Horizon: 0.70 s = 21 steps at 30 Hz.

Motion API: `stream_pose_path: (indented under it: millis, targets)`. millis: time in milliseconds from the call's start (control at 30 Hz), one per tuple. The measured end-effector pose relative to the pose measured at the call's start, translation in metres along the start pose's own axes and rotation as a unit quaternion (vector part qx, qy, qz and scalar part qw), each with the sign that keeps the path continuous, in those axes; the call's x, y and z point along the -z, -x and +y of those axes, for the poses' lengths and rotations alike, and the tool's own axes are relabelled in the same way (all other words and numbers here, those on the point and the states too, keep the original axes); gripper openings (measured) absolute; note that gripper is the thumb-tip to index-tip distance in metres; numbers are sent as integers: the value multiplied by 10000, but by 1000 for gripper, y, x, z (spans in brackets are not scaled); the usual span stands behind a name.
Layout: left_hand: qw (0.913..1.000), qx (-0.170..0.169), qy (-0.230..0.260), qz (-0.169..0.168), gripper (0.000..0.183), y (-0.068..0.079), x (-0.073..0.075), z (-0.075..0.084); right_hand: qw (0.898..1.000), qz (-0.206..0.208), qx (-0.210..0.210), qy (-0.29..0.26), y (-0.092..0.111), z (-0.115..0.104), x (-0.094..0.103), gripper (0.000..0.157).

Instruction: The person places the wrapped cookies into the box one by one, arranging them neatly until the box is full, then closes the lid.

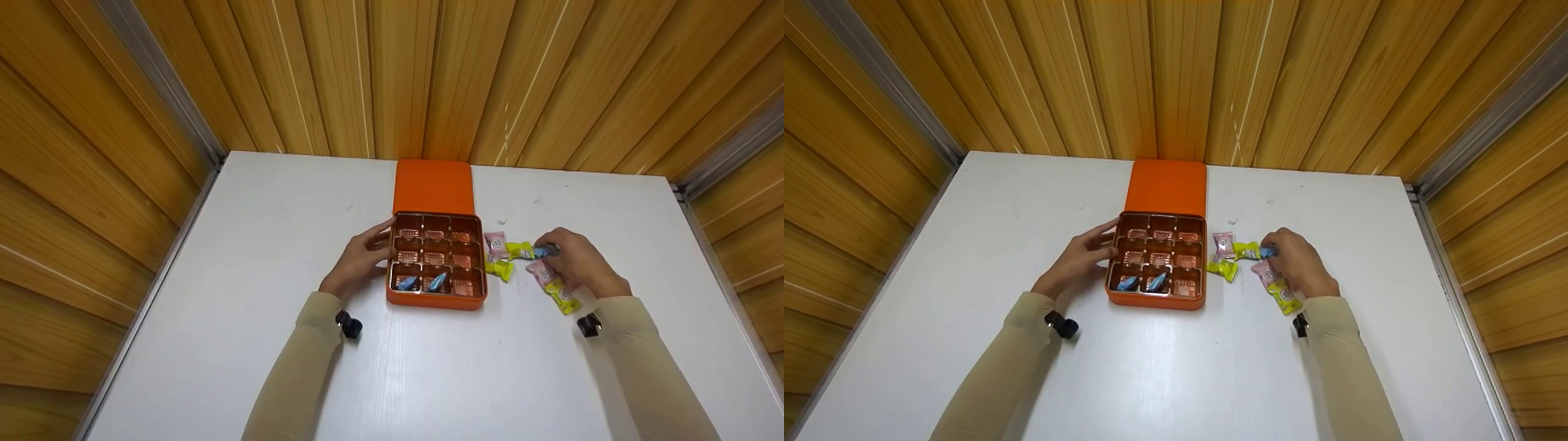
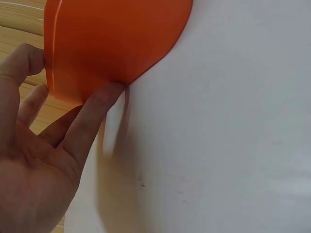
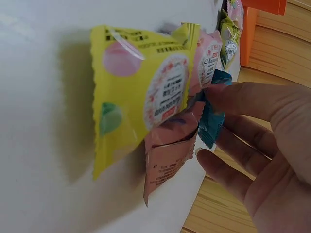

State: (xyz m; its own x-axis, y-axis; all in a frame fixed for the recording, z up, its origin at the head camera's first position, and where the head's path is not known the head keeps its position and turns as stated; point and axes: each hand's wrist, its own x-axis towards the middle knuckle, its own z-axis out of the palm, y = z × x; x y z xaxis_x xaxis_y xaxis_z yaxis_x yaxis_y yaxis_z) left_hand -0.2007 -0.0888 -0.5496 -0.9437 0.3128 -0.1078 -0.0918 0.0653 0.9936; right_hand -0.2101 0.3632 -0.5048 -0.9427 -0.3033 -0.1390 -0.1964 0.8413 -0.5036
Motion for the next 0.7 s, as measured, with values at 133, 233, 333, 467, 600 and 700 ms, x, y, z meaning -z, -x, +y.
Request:
stream_pose_path:
  millis: [133, 233, 333, 467, 600, 700]
  targets:
    - [10000, 40, 6, 38, 70, 0, 0, -1, 9998, -108, -148, -72, 0, 2, 1, 30]
    - [10000, 29, 30, 53, 69, -1, -1, -2, 9997, -165, -187, -82, 0, 2, 2, 31]
    - [10000, 13, 24, 65, 69, -1, -1, -2, 9995, -203, -218, -63, 0, 2, 2, 32]
    - [10000, 16, 8, 78, 69, 0, -1, -1, 9995, -210, -229, -56, 0, 2, 3, 33]
    - [9999, 44, 5, 109, 69, 0, -1, 1, 9995, -150, -260, -102, 1, 3, 3, 38]
    - [9999, 58, -32, 120, 70, 1, -1, 1, 9989, -170, -388, -193, 1, 2, 4, 42]
